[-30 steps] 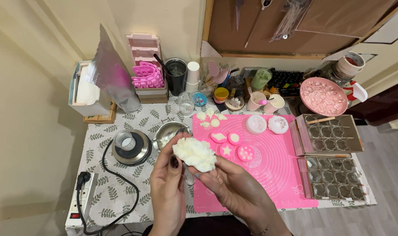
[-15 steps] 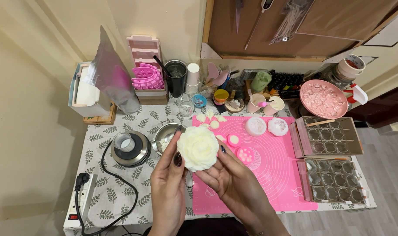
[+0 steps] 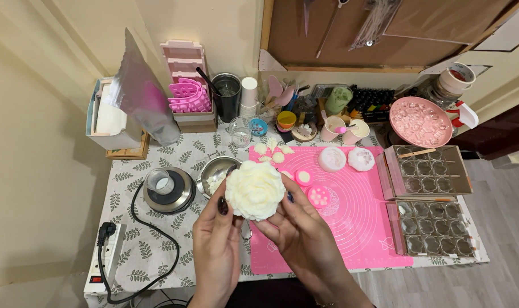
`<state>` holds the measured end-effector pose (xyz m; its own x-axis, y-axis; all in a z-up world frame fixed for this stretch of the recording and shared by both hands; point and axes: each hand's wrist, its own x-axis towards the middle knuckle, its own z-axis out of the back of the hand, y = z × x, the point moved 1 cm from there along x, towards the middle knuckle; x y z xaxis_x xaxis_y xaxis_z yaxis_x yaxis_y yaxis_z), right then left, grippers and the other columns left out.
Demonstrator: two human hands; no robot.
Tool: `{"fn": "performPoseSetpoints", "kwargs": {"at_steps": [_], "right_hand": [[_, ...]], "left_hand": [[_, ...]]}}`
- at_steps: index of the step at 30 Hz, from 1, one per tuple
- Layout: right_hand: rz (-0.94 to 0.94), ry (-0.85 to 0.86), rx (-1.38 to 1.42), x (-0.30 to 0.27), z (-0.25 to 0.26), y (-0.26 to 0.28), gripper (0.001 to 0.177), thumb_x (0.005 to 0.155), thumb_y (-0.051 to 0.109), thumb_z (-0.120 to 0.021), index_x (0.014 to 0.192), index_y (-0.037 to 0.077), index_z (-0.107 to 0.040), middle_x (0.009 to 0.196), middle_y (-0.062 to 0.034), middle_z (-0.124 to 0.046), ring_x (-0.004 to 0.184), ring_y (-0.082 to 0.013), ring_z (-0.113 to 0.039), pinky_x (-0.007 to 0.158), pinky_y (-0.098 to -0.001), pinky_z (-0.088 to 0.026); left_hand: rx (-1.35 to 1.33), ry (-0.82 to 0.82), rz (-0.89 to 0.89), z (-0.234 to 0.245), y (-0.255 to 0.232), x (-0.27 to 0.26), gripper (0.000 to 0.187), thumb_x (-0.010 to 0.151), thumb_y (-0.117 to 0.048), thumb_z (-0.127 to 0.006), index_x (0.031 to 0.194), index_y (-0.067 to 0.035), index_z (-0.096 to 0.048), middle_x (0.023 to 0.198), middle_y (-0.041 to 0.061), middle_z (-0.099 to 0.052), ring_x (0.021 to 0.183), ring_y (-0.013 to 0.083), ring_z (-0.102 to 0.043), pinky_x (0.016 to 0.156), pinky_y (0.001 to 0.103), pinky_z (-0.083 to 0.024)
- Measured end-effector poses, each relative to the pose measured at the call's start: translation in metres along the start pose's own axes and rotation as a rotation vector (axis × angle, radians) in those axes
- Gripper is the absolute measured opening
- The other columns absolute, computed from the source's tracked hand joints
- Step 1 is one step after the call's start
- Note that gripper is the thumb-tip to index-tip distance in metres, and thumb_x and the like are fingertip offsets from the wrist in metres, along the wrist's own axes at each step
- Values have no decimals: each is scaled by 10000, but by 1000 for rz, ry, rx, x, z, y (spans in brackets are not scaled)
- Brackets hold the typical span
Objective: The person presses white wax pieces into the cavities of pink silicone molds, using a small blue tool to pack the wax down, and works over a bowl of white wax chunks beside a small electric melting pot on the table. They handle one mold at a time, turning it and filling its shaped cavities.
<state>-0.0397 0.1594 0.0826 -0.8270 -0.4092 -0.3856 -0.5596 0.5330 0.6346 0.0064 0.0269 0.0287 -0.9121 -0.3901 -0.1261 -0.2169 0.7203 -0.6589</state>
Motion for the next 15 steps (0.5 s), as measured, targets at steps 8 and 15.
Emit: {"fn": "performPoseSetpoints", "kwargs": {"at_steps": [8, 15], "right_hand": [[11, 73, -21, 26, 35, -14, 514, 1055, 197, -410, 1480, -92, -400, 1485, -241, -531, 1334, -310, -582, 1112, -481, -465], [154, 78, -505, 44, 64, -36, 891, 798, 94, -748, 1557, 78, -282, 1402, -165, -545, 1300, -233, -582, 1082, -399, -507]], "left_hand": [[213, -46, 214, 19, 8, 21, 418, 999, -248, -569, 1263, 62, -662, 1135, 125, -747, 1026, 161, -717, 954, 330, -580], [119, -17, 373, 60, 67, 31, 439, 1111, -268, -611, 1367, 89, -625, 1090, 117, -617, 961, 164, -575, 909, 350, -494]]}}
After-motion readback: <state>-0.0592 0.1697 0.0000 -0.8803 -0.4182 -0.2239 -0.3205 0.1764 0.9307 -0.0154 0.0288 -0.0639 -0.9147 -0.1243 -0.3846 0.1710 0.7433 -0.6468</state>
